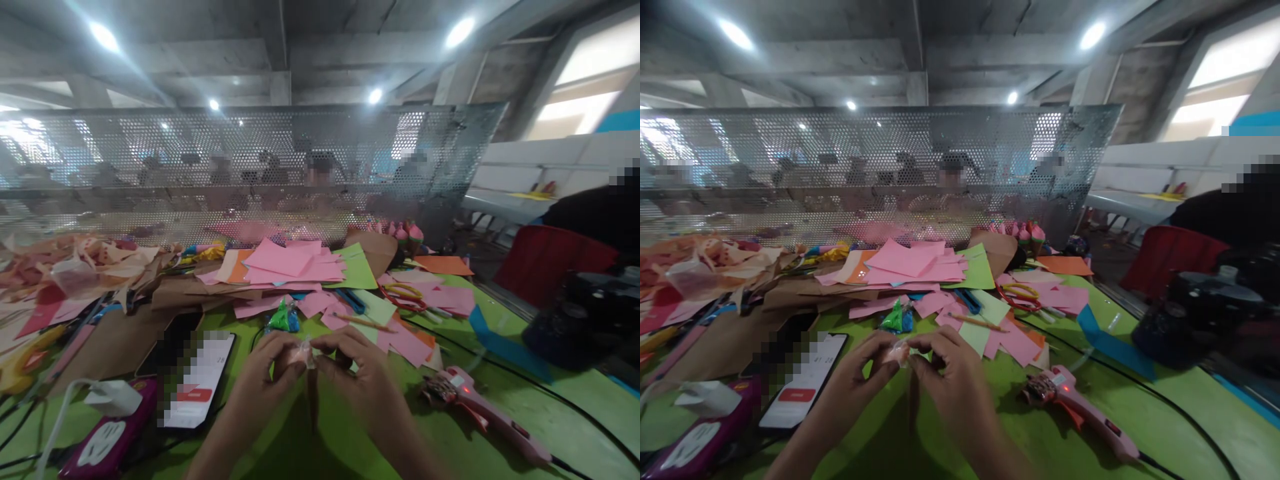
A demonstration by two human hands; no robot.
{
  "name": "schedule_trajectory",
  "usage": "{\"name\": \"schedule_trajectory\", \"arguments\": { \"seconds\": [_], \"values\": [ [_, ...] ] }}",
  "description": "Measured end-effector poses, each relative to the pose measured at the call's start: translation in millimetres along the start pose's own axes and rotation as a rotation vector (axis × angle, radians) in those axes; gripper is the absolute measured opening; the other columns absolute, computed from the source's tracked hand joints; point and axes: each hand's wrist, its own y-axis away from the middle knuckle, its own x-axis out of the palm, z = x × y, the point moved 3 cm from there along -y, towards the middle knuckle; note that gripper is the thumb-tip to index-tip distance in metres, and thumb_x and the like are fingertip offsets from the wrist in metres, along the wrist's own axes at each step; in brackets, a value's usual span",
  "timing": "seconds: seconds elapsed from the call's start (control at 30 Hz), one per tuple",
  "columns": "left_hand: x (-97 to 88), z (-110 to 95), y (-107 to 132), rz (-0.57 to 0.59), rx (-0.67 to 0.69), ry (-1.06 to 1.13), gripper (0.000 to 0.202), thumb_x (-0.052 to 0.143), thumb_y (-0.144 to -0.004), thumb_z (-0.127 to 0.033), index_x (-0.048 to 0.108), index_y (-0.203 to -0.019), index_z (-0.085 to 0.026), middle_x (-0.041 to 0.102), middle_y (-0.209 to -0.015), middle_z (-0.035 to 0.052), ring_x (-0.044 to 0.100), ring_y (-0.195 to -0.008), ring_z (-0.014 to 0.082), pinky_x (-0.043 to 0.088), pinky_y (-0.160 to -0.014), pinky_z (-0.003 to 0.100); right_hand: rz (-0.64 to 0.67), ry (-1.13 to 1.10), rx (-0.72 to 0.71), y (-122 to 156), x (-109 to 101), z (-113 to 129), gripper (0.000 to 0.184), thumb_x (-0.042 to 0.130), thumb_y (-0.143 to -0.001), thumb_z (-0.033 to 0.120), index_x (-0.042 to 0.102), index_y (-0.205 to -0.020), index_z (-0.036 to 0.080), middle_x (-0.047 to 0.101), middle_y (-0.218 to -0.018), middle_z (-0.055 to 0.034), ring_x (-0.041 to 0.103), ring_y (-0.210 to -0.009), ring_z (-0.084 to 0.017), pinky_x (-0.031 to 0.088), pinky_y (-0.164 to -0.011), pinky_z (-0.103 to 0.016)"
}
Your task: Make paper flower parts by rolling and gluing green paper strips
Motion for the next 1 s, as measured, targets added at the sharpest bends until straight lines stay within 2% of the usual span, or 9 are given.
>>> {"name": "schedule_trajectory", "arguments": {
  "seconds": [0.1,0.23,0.47,0.77,1.0],
  "values": [
    [2.6,2,1,0.009,-0.023,0.014,0.014,0.054,-0.087,-0.019,0.061,-0.099,-0.020,0.060,-0.098,0.0048,0.057,-0.094,0.0213,0.042,-0.084,0.031,0.024,0.052,0.013,0,1,1,0.021,0.072,-0.082,0.009,0.073,-0.098,0.022,0.066,-0.089,-0.0018,0.062,-0.074,-0.015,0.048,-0.066,-0.025],
    [3.7,2,1,0.023,-0.056,0.046,0.012,0.054,-0.087,-0.022,0.061,-0.096,-0.019,0.059,-0.097,0.0050,0.056,-0.092,0.0214,0.042,-0.082,0.031,0.065,0.075,0.041,0,2,1,0.019,0.074,-0.082,0.012,0.073,-0.096,0.023,0.066,-0.089,-0.0016,0.063,-0.076,-0.016,0.048,-0.066,-0.025],
    [4.7,1,-1,0.022,-0.097,0.130,0.009,0.056,-0.084,-0.023,0.061,-0.090,-0.019,0.058,-0.092,0.0037,0.055,-0.088,0.0211,0.040,-0.077,0.029,0.077,0.088,0.045,2,4,-2,0.013,0.073,-0.084,0.015,0.072,-0.094,0.022,0.066,-0.088,-0.0009,0.061,-0.076,-0.016,0.047,-0.067,-0.025],
    [8.4,9,2,0.037,-0.167,0.202,0.010,0.055,-0.086,-0.028,0.058,-0.090,-0.019,0.051,-0.082,0.0000,0.046,-0.077,0.0170,0.036,-0.070,0.026,0.075,0.178,0.076,3,4,7,0.009,0.071,-0.083,0.009,0.068,-0.084,0.018,0.064,-0.084,-0.0008,0.061,-0.075,-0.016,0.044,-0.066,-0.025],
    [8.1,12,3,0.039,-0.200,0.274,0.013,0.059,-0.087,-0.032,0.058,-0.091,-0.019,0.055,-0.084,0.0010,0.048,-0.079,0.0175,0.036,-0.069,0.026,0.070,0.132,0.039,4,4,9,0.008,0.068,-0.086,0.012,0.066,-0.085,0.019,0.063,-0.086,-0.0016,0.060,-0.075,-0.016,0.044,-0.066,-0.025]
  ]
}}
